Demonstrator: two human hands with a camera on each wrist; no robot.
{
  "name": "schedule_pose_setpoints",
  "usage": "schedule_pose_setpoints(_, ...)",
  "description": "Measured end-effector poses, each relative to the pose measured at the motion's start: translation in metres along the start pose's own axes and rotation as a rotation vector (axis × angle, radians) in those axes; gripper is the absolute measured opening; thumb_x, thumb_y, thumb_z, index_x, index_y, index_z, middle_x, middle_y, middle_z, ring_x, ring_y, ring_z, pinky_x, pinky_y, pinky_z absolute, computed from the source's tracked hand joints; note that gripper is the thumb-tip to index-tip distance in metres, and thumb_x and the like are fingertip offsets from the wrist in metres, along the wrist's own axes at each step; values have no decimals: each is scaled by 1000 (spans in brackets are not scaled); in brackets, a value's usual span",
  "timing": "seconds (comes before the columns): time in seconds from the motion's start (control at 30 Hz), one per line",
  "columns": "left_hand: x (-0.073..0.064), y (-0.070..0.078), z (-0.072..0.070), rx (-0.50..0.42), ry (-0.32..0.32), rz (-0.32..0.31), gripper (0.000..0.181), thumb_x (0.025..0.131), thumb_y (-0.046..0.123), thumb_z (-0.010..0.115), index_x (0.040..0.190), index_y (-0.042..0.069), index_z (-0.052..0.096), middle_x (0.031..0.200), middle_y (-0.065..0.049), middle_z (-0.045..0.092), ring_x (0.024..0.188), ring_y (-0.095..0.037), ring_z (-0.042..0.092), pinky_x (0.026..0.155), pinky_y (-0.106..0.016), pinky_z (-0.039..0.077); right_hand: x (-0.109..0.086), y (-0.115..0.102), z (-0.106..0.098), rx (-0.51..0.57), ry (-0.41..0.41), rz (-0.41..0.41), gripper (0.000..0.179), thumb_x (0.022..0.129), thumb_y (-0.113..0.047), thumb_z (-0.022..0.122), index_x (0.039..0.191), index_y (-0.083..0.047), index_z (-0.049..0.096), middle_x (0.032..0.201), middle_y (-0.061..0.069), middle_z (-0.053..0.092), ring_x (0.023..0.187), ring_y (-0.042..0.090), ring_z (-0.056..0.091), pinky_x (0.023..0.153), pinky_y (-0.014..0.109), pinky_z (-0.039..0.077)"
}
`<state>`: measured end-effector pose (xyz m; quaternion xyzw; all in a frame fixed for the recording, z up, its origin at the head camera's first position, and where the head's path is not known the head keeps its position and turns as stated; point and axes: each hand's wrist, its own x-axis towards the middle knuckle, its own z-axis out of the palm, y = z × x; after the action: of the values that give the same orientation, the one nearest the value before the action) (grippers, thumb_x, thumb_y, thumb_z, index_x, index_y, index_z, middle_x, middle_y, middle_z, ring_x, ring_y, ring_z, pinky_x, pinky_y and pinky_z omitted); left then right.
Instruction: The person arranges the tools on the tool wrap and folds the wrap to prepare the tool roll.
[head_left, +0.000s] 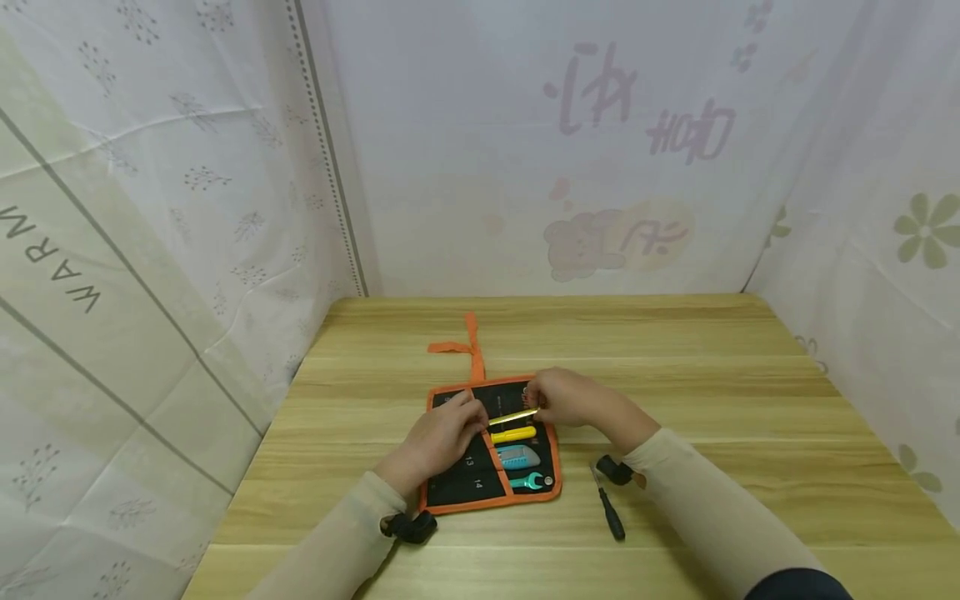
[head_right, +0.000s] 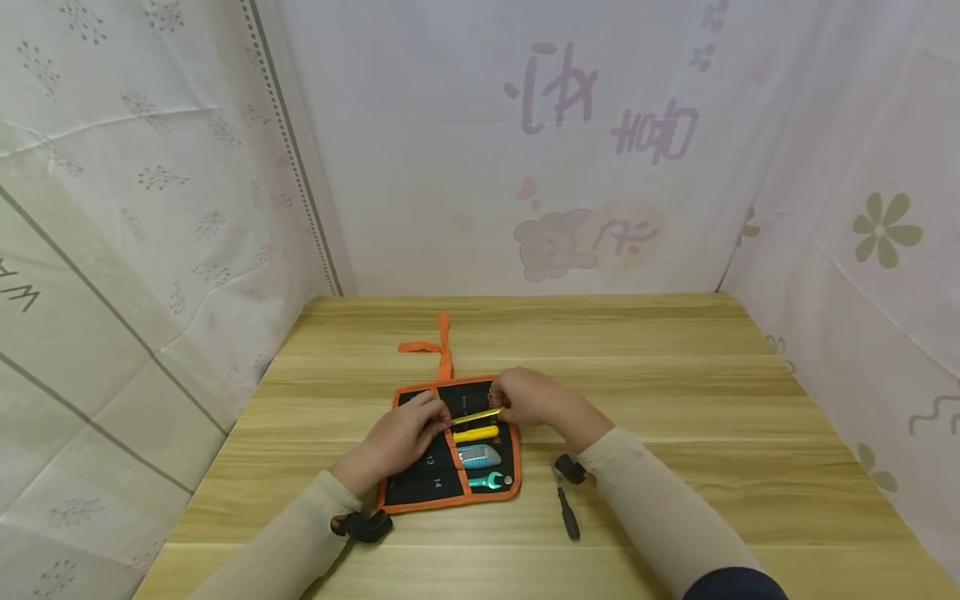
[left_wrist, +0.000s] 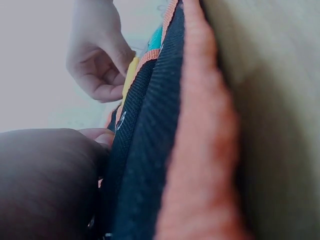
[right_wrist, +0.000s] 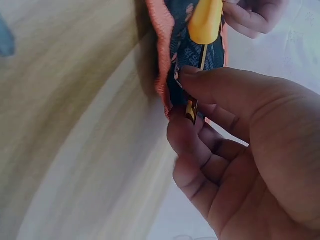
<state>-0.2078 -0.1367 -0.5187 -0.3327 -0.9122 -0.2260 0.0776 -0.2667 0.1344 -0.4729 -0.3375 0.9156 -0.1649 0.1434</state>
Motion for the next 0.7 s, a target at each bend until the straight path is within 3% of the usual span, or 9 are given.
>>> schedule_pose_setpoints(0.3, -1, -2, -6, -13, 26, -32, 13, 97, 20, 78, 107, 22, 70, 100, 10, 62, 86, -5, 62, 74, -27, 55, -8, 6, 2, -6, 9, -34, 17, 91, -1, 75, 96, -16, 70, 96, -3, 58, 84, 11, 57, 76, 32, 53)
schedule_pose_setpoints(0.7, -10, -12, -23, -27, -41, -122, 18, 90, 22, 86, 106, 16, 78, 97, 7, 65, 85, -10, 61, 76, -32, 55, -16, 9, 2, 20, 40, -59, 21, 91, 6, 72, 105, -10, 76, 101, 2, 64, 89, 15, 63, 77, 30, 56)
